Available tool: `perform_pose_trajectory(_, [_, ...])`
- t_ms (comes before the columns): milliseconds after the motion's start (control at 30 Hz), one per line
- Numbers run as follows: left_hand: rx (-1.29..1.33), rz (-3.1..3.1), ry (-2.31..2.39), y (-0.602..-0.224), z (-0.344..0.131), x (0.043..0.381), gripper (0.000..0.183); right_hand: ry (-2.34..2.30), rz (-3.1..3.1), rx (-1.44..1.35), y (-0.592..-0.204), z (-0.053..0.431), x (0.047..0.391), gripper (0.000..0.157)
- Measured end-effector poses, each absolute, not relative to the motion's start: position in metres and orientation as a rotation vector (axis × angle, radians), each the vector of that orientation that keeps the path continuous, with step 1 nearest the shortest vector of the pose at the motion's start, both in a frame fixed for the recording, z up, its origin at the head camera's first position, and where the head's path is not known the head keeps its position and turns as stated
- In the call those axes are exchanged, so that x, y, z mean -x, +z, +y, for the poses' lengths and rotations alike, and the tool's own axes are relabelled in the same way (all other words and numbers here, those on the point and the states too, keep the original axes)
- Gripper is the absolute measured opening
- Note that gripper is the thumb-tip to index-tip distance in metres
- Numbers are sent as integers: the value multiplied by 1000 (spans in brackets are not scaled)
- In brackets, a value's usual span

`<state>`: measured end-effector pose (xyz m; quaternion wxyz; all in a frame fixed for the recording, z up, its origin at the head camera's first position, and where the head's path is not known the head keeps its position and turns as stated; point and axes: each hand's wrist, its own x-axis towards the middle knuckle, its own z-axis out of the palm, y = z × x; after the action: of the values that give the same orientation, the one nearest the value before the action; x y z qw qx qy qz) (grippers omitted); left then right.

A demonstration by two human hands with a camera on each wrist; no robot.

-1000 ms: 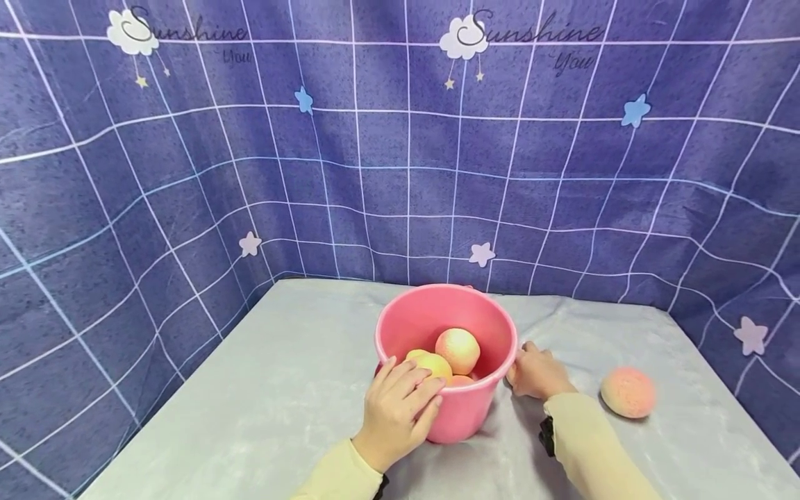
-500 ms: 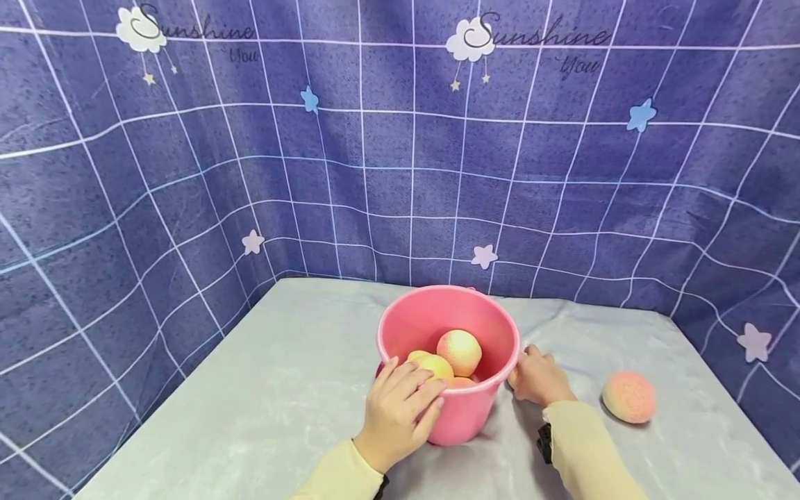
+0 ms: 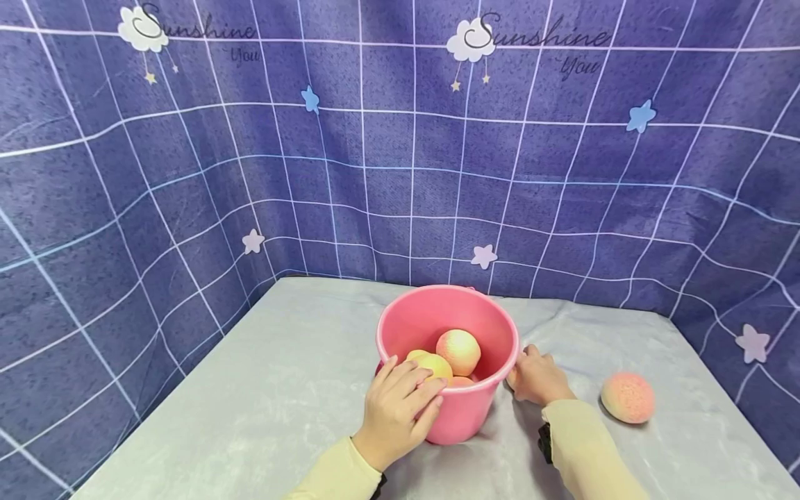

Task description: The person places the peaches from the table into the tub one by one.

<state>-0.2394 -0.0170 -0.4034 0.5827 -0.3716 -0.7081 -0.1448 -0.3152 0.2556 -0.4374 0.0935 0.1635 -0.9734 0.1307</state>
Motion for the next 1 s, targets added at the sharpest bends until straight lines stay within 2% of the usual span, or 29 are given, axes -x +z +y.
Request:
perform_pose_trajectory(300, [875, -1650, -341, -403, -16, 240, 26, 386, -2887, -450, -439, 258, 313, 39])
perform_pose_trajectory(467, [874, -1638, -343, -405, -16, 239, 27, 407, -2885, -488, -439, 261, 312, 29])
perform_pose_trajectory(767, [887, -1631, -338, -403, -13, 238, 27, 421, -2871, -567, -432, 266, 312, 41])
perform_pose_trajectory(1000, [878, -1661, -342, -401, -16, 239, 27, 373, -2865, -577, -428, 262, 314, 29])
